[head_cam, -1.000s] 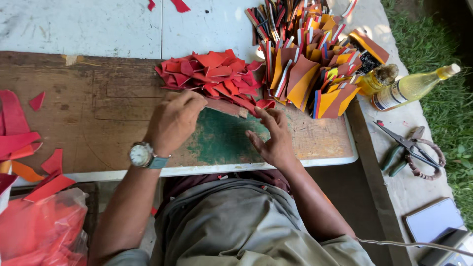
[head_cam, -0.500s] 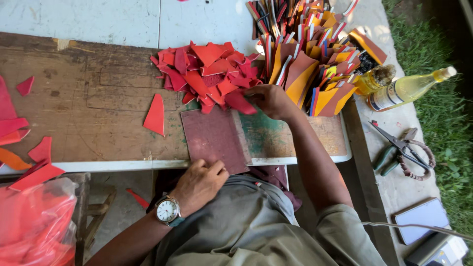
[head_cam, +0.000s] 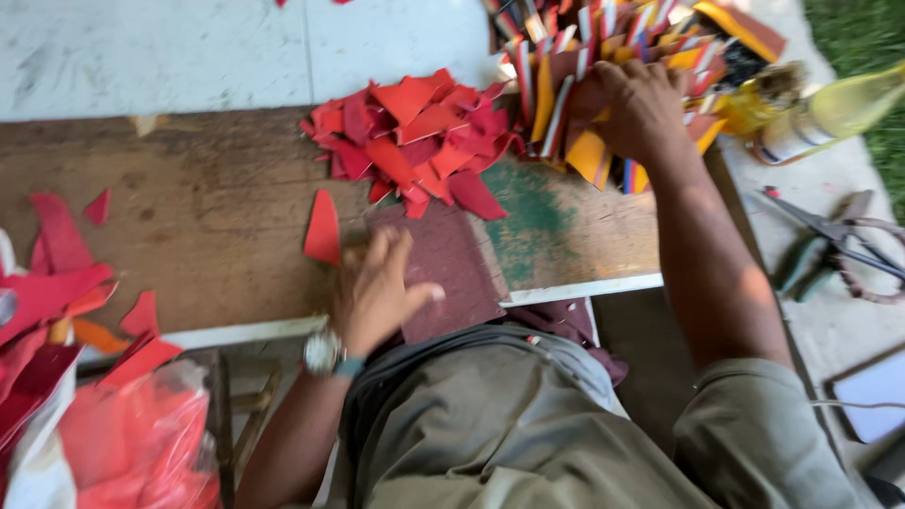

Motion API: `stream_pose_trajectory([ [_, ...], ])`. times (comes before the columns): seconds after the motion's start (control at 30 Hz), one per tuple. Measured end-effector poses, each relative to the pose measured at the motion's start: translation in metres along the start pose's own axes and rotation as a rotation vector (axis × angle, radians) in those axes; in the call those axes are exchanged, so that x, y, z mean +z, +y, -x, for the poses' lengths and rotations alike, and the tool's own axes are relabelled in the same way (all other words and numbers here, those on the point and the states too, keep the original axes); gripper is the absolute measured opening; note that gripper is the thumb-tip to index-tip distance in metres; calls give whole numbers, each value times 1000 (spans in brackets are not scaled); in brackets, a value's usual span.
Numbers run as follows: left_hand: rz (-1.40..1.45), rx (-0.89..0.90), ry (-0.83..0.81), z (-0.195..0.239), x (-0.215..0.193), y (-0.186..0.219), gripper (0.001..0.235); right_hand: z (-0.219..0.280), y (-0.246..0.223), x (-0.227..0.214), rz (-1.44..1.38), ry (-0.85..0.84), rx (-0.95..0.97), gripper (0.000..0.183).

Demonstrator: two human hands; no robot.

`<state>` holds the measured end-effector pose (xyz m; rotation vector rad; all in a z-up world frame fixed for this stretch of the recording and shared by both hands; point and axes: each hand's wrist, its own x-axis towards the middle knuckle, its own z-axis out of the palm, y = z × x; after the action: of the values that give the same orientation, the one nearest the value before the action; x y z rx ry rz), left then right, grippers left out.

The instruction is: The person sorts colorful material pieces on a table, separating them into piles by color and shape. They handle the pieces by hand, moving them from a large sack onto the table and arranging them into organized stacks.

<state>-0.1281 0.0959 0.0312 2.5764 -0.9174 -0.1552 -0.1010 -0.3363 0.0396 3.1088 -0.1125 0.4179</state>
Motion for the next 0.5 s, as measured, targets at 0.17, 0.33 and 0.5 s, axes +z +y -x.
stream_pose_trajectory([
  [0.17, -66, 49, 241, -44, 3, -32, 123, -3, 6, 0, -70, 79, 37, 9],
  [0.33, 129, -60, 32, -50, 17, -43, 98, -9, 16, -16, -351, 258, -61, 10],
  [0.5, 398, -139, 156, -64, 37, -58, 66, -5, 21, -33, -711, 303, 81, 13],
])
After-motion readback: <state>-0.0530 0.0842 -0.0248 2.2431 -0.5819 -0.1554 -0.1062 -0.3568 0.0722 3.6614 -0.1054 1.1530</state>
